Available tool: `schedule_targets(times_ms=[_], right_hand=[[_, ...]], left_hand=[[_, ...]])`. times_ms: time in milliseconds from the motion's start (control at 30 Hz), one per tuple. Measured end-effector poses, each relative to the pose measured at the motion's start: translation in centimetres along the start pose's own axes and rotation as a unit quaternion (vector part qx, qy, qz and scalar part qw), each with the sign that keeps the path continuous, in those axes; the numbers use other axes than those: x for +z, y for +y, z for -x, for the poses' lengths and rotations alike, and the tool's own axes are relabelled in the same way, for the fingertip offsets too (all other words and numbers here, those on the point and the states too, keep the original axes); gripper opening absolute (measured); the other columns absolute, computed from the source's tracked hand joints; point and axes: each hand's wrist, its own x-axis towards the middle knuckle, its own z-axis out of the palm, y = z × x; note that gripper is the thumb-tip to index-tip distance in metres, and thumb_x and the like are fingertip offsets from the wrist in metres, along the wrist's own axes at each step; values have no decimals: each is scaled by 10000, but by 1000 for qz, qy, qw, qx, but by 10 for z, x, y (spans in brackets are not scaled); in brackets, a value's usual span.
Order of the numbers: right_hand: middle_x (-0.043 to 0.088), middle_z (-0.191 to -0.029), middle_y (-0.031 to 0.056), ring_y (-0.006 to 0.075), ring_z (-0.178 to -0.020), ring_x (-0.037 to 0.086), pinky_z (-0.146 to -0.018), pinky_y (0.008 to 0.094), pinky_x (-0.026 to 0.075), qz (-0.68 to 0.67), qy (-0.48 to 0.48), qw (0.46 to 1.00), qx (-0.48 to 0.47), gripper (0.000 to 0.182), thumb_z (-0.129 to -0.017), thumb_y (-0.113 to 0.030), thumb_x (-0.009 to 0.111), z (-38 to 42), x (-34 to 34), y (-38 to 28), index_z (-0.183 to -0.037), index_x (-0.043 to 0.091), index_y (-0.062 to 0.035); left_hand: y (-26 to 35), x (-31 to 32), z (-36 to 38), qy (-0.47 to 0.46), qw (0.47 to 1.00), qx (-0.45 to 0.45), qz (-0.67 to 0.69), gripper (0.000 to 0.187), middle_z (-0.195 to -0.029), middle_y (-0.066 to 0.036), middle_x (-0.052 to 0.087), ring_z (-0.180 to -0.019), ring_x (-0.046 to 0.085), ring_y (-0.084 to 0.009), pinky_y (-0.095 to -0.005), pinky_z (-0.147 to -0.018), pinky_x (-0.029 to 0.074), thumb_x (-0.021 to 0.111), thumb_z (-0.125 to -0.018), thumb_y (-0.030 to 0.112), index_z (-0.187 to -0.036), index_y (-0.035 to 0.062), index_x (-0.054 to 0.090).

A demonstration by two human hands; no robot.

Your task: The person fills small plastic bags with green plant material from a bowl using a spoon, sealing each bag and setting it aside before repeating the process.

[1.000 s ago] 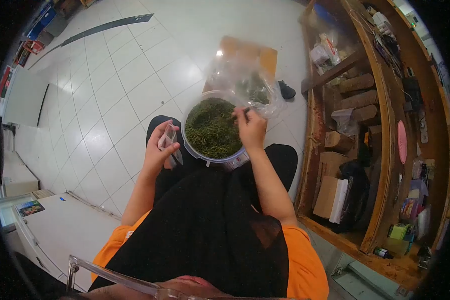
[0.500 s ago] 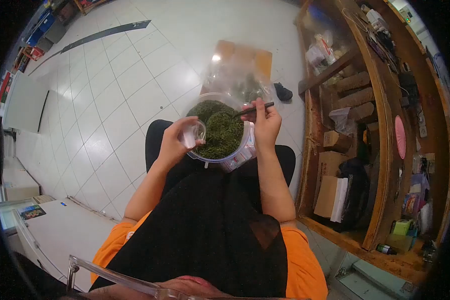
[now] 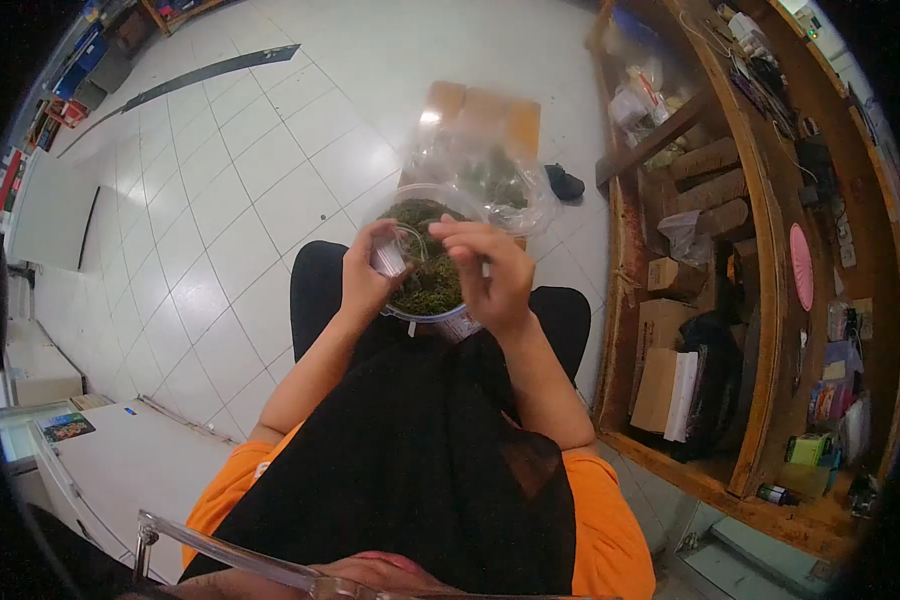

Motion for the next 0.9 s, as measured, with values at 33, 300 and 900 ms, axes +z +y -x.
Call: schedule_targets(times_ms=[33,300,900], right_hand=[[661,-897,128,254,-772,639,-683,355,517,-79,61,994,43,113,-904,-106,649,5,0,3,-934,645,2],[598,-860,95,231,-694,586,-630,338,457,106,-92,973,181,201,-844,-131,720,32,27,28,-997,679,-6],[585,-807,142,336,-801,526,-710,427,429,150,-161,969,111,76,-812,-88,670,24,40,27,-823,627,-25]], left_hand=[[0,0,1,0,1000,0,0,581,-1012,-95,662,-963,651,-226,-319,-848,505,838,-662,82,-1174,45,566],[-8,-2,3,49,996,38,-60,641,-1035,-108,640,-922,624,-197,-326,-811,505,848,-706,108,-1223,43,477],[28,-50,-8,-65,971,168,-159,152,-888,-101,664,-832,610,-296,-361,-728,483,696,-745,8,-891,38,665]])
